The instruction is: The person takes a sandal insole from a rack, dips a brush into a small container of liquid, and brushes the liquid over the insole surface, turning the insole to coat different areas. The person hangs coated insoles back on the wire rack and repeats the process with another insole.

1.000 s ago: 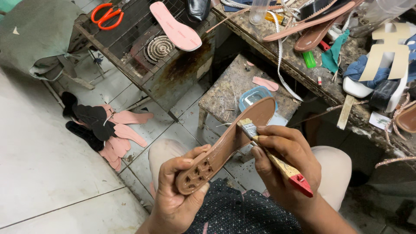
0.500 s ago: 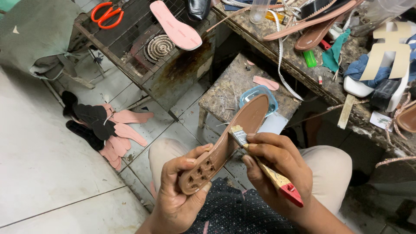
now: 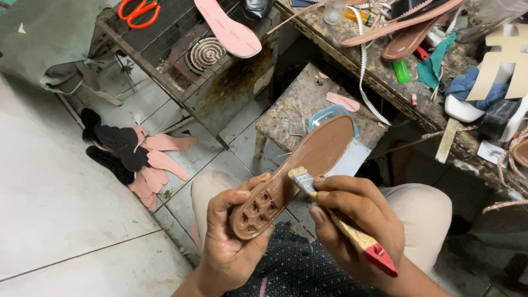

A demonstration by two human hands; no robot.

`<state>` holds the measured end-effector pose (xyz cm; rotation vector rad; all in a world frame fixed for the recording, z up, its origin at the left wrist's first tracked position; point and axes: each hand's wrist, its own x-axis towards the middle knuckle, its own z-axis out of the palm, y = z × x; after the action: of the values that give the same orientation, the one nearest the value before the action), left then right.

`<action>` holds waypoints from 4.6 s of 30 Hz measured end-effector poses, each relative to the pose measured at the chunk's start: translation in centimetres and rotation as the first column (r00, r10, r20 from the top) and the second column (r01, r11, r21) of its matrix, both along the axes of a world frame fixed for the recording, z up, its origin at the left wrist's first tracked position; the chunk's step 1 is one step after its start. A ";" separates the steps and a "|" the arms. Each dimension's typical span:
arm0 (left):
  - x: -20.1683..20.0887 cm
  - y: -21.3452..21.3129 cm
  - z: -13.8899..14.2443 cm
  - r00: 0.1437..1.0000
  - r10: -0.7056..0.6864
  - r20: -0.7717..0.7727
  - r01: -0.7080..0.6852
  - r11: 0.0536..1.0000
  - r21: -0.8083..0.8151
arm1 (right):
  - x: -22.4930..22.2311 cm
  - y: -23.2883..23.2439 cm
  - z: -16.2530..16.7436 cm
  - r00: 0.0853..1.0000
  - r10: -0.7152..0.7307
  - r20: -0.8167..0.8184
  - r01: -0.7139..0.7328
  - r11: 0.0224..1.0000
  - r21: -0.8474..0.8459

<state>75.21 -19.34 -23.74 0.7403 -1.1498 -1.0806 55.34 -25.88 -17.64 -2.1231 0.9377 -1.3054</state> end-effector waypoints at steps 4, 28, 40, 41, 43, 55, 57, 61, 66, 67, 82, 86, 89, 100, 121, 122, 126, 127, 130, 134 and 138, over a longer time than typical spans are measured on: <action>-0.1 0.0 0.3 1.000 -0.029 -0.005 0.029 1.000 0.003 | 0.4 -0.1 0.1 0.999 -0.024 -0.042 0.024 1.000 0.010; 0.2 0.1 -0.3 0.996 -0.011 0.085 0.008 1.000 0.029 | 1.6 1.4 -0.1 0.985 0.174 -0.018 -0.174 0.985 -0.021; 0.2 0.0 0.0 0.995 -0.014 0.102 0.011 1.000 0.029 | 2.2 1.7 0.1 0.976 0.219 -0.008 -0.220 0.974 -0.063; 0.1 -0.1 0.0 0.996 -0.014 0.092 0.012 1.000 0.027 | 2.3 1.8 0.1 0.975 0.220 -0.005 -0.220 0.974 -0.061; 0.0 -0.2 0.0 0.998 -0.003 0.070 0.002 1.000 0.018 | 2.0 1.6 -0.1 0.957 0.290 0.005 -0.288 0.954 -0.086; 3.6 -0.4 0.6 0.975 0.105 -0.197 -0.073 0.984 0.165 | -8.1 -4.8 -8.2 0.705 -0.250 0.664 0.026 0.944 0.328; 3.6 -0.4 0.7 0.972 0.112 -0.208 -0.074 0.980 0.185 | -9.5 -6.7 -11.4 0.721 -0.409 0.559 0.056 0.838 0.542; 3.5 -0.6 0.8 0.986 0.131 -0.099 -0.121 0.988 0.100 | -9.0 -8.7 -17.6 0.879 -0.450 0.157 0.139 0.559 0.818; 3.3 -0.5 1.0 0.981 0.105 -0.165 -0.084 0.988 0.131 | -7.8 -9.4 -21.7 0.900 -0.427 0.082 0.165 0.511 0.844; 3.3 -0.5 1.0 0.980 0.100 -0.171 -0.078 0.988 0.135 | -7.6 -9.6 -22.0 0.903 -0.419 0.093 0.157 0.524 0.837; 6.7 -4.0 -0.5 0.888 0.164 -0.429 -0.106 0.982 0.155 | -6.5 -9.2 -21.1 0.845 -0.508 -0.168 0.470 0.553 0.688; 8.1 -5.3 -1.8 0.776 0.139 -0.615 0.036 0.964 0.263 | -6.5 -7.8 -20.2 0.832 -0.536 -0.145 0.463 0.525 0.714; 7.9 -5.0 -2.8 0.633 0.050 -0.773 0.284 0.914 0.291 | -5.8 -6.7 -18.6 0.860 -0.497 0.112 0.219 0.558 0.800; 3.9 -3.3 -4.0 0.594 -0.103 -0.797 0.481 0.840 0.250 | -0.4 -1.5 -7.4 0.976 0.217 -0.033 -0.191 0.916 0.354; 1.3 -4.0 -4.5 0.797 -0.020 -0.603 0.341 0.840 0.422 | 1.3 0.6 -5.3 0.889 0.114 -0.444 -0.190 0.973 -0.130; 1.3 -4.0 -4.6 0.759 -0.001 -0.651 0.365 0.829 0.423 | 1.1 1.0 -5.3 0.896 0.145 -0.420 -0.232 0.959 -0.163; 1.7 -4.0 -4.6 0.598 0.050 -0.800 0.523 0.732 0.437 | 0.1 1.0 -6.0 0.989 0.003 -0.148 -0.016 0.996 -0.086; 1.8 -3.9 -4.6 0.572 0.036 -0.819 0.558 0.715 0.421 | -0.4 0.5 -6.2 0.996 0.024 -0.085 -0.021 0.999 0.037; 2.0 -3.6 -4.7 0.516 -0.012 -0.856 0.638 0.672 0.375 | -1.2 -0.8 -7.0 0.980 0.154 0.124 -0.187 0.926 0.328; 1.6 -3.1 -4.8 0.493 -0.064 -0.867 0.698 0.625 0.351 | -1.6 -1.3 -7.8 0.907 0.325 0.269 -0.413 0.813 0.411; 1.1 -2.8 -5.2 0.514 -0.143 -0.846 0.726 0.599 0.340 | -2.1 -1.6 -8.0 0.868 0.396 0.300 -0.494 0.753 0.434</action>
<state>76.32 -22.18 -28.98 0.3768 -0.1405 -2.1175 53.28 -27.50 -25.65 -1.6377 0.5495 -0.8761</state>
